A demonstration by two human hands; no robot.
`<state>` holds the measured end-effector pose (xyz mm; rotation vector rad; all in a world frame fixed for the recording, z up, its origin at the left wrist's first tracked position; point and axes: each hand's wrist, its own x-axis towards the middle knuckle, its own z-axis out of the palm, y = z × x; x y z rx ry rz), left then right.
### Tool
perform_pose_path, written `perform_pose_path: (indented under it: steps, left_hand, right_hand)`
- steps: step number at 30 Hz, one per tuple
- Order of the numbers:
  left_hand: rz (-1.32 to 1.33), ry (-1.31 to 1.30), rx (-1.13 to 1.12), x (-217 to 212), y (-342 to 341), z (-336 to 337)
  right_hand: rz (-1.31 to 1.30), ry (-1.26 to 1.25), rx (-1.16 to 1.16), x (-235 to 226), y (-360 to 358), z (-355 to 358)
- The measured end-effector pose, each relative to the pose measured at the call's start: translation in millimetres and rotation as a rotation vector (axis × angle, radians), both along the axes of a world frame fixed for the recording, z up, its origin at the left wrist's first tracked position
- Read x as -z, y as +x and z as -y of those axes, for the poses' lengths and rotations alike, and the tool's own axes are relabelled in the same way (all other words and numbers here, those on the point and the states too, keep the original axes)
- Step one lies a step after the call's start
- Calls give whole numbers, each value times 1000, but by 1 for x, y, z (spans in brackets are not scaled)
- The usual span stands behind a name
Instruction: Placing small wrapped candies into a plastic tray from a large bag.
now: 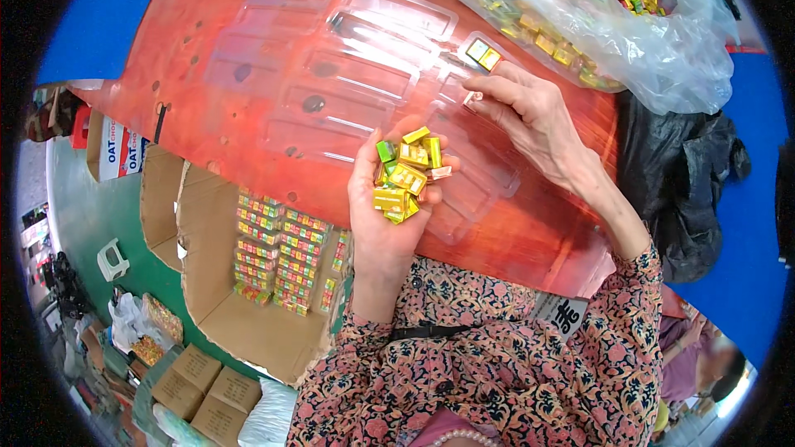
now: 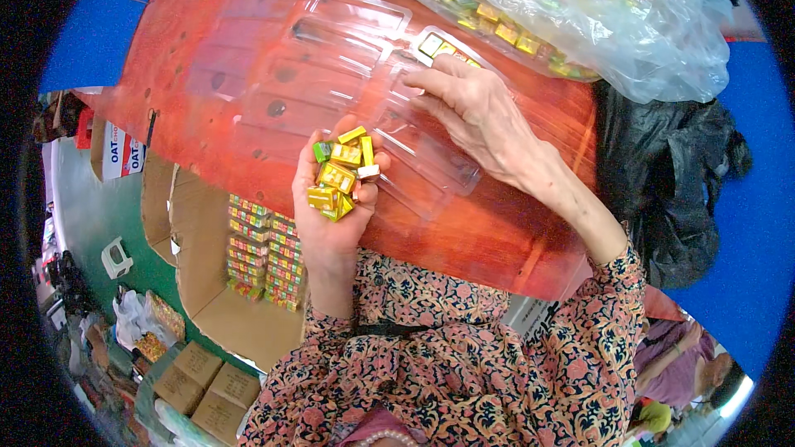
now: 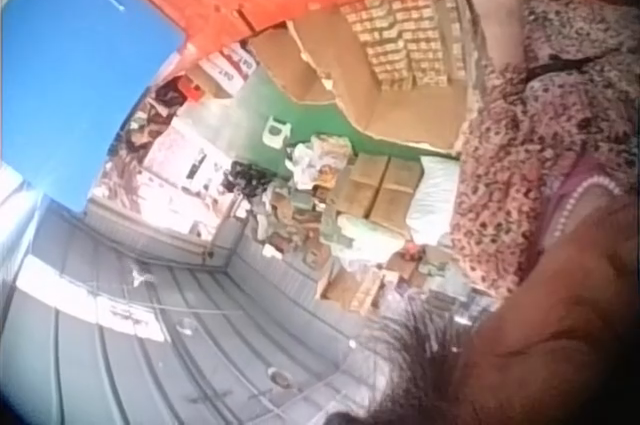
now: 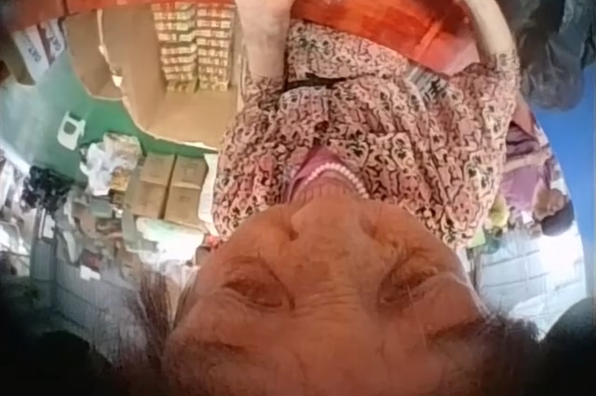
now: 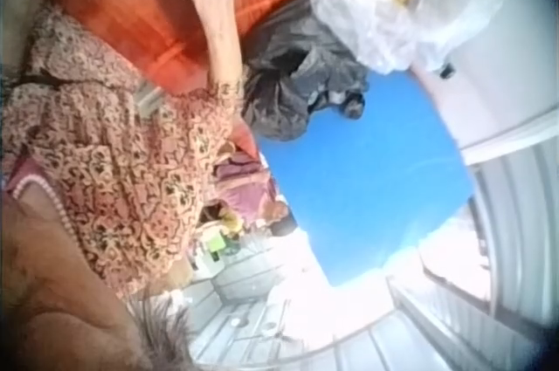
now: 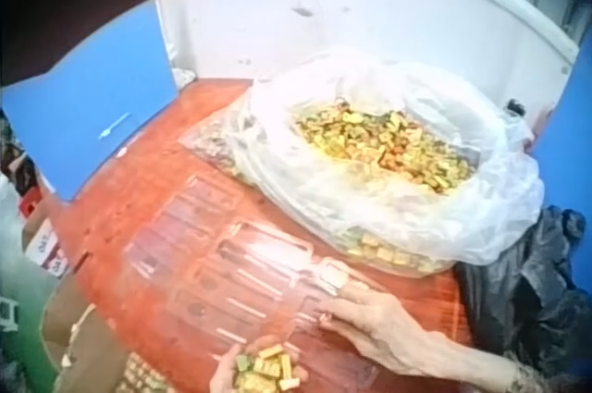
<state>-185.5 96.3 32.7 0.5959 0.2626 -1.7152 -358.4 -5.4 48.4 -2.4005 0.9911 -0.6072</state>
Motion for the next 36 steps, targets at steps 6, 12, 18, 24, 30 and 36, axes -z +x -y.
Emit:
perform_pose_path:
  steps: [6,12,18,24,30,36]
  left_hand:
    - [-80,-63,36,5,-4,-5]
    - [153,104,67,-16,-16,-4]
    - [-5,-27,18,0,-18,-13]
    - [121,86,114,-9,-20,-6]
    - [-40,-7,96,2,-16,-4]
    - [-42,-41,127,6,-14,-1]
  right_hand:
    - [274,119,-182,-28,33,-12]
    - [181,127,-263,-32,47,-15]
    - [58,210,-370,-39,47,-10]
    - [217,231,-335,-28,41,-13]
    - [684,844,173,-27,29,-14]
    - [998,1474,257,-26,-13,0]
